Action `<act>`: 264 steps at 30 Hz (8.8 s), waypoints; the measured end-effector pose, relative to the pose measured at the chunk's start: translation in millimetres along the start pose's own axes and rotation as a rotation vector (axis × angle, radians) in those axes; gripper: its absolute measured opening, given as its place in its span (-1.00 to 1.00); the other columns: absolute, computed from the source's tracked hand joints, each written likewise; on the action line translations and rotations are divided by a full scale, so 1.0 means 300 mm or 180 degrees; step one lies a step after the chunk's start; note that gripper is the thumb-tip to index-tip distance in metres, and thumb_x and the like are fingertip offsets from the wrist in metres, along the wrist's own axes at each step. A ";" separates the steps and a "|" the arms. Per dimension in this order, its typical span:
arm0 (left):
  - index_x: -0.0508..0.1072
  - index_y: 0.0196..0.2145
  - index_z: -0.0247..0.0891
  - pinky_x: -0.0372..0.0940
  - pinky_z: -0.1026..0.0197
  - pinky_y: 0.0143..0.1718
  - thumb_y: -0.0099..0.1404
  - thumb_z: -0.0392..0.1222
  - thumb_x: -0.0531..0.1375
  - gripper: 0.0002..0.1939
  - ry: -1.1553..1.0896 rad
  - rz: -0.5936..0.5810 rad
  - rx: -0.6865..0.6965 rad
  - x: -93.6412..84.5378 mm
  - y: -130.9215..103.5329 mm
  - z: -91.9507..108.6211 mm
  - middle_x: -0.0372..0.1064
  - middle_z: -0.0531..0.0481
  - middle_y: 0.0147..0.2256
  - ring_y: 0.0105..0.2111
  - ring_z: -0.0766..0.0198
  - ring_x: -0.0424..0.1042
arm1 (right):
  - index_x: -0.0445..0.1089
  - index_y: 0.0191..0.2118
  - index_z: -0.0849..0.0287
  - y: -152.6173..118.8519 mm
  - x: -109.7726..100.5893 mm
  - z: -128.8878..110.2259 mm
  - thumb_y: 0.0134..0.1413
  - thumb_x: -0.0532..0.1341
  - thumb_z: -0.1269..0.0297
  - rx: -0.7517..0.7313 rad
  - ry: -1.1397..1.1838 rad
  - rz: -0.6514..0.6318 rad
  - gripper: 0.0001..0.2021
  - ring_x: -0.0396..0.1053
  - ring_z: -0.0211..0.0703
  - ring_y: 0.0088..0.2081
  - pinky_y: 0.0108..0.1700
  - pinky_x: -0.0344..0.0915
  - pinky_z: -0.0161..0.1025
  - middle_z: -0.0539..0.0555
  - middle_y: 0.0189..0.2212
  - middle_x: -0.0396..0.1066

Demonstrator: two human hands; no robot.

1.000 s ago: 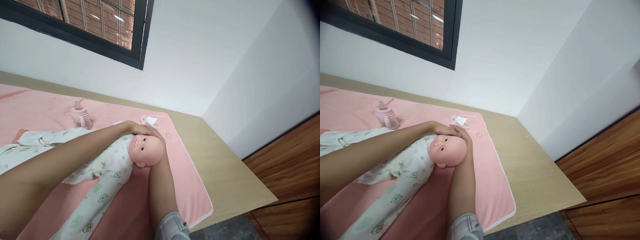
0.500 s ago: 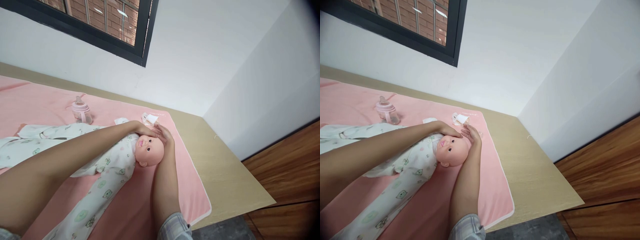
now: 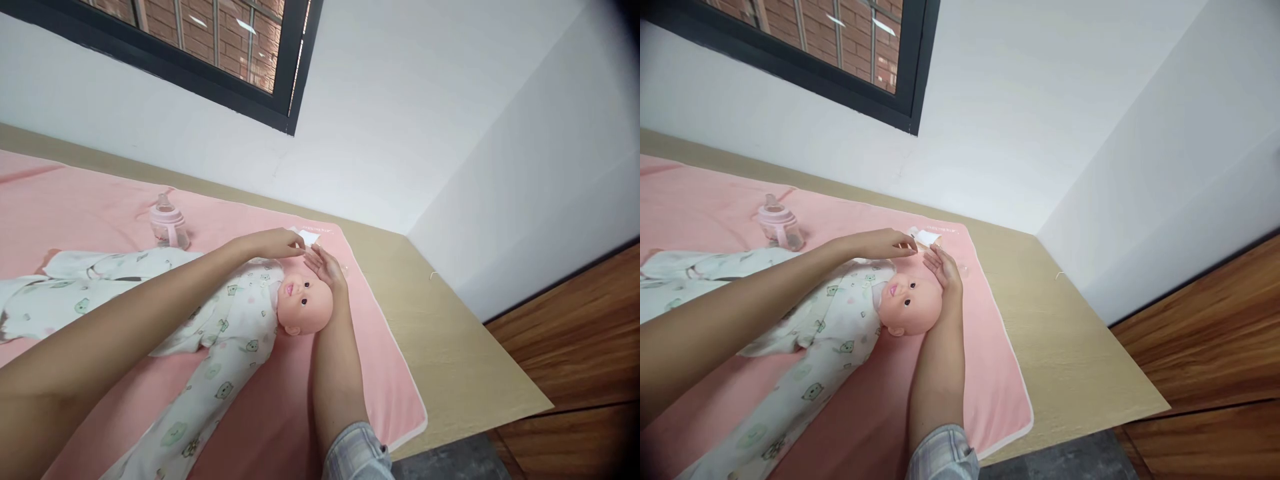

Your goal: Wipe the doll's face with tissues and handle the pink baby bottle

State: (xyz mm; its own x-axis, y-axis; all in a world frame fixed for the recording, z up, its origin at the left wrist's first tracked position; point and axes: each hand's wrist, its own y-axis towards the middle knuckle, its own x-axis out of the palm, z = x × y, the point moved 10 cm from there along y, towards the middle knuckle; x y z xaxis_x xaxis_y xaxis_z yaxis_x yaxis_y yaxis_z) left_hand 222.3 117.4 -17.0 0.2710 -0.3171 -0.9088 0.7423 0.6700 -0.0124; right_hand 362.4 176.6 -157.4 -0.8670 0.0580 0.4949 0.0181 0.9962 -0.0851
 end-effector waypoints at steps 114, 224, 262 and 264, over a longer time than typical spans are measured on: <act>0.26 -0.50 -0.21 0.02 0.21 -0.53 0.11 -0.27 0.10 -0.94 -0.0079 0.0325 -0.0030 0.016 -0.264 0.082 0.34 0.02 -0.55 -0.52 0.18 0.35 | 0.39 -0.21 0.21 -0.083 -0.064 -0.032 -0.06 0.37 0.47 0.0045 -0.0718 0.0195 -0.74 0.53 -0.25 -0.26 0.09 0.47 -0.23 0.07 -0.30 0.55; 0.47 -0.26 -0.23 0.14 0.21 -0.42 0.20 -0.23 0.10 -0.81 0.0154 0.0299 -0.0159 0.021 -0.264 0.077 0.50 -0.06 -0.34 -0.32 0.09 0.45 | 0.37 -0.28 0.16 -0.061 -0.092 -0.030 0.01 0.32 0.40 -0.0054 -0.0611 0.0316 -0.86 0.51 -0.15 -0.17 0.12 0.44 -0.04 0.04 -0.41 0.51; 0.46 -0.33 -0.26 0.17 0.19 -0.36 0.17 -0.26 0.12 -0.87 -0.0256 0.0336 -0.0036 0.036 -0.262 0.125 0.50 -0.04 -0.30 -0.29 0.09 0.46 | 0.39 -0.25 0.17 -0.067 -0.081 -0.033 0.02 0.34 0.42 -0.0036 -0.0604 0.0220 -0.84 0.54 -0.17 -0.22 0.16 0.43 -0.11 0.06 -0.32 0.56; 0.44 -0.34 -0.25 0.16 0.18 -0.37 0.17 -0.27 0.12 -0.88 -0.0253 0.0328 -0.0060 0.043 -0.260 0.127 0.49 -0.03 -0.31 -0.30 0.10 0.45 | 0.40 -0.25 0.17 -0.069 -0.081 -0.033 0.03 0.34 0.43 -0.0011 -0.0622 0.0229 -0.85 0.55 -0.16 -0.22 0.17 0.43 -0.10 0.06 -0.32 0.56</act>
State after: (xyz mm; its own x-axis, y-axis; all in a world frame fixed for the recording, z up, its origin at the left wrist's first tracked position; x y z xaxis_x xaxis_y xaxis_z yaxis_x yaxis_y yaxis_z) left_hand 191.3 35.6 -11.8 0.3937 -0.2977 -0.8697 0.6965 0.7141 0.0709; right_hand 388.0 155.2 -159.2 -0.9435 0.1158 0.3105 0.0850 0.9902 -0.1111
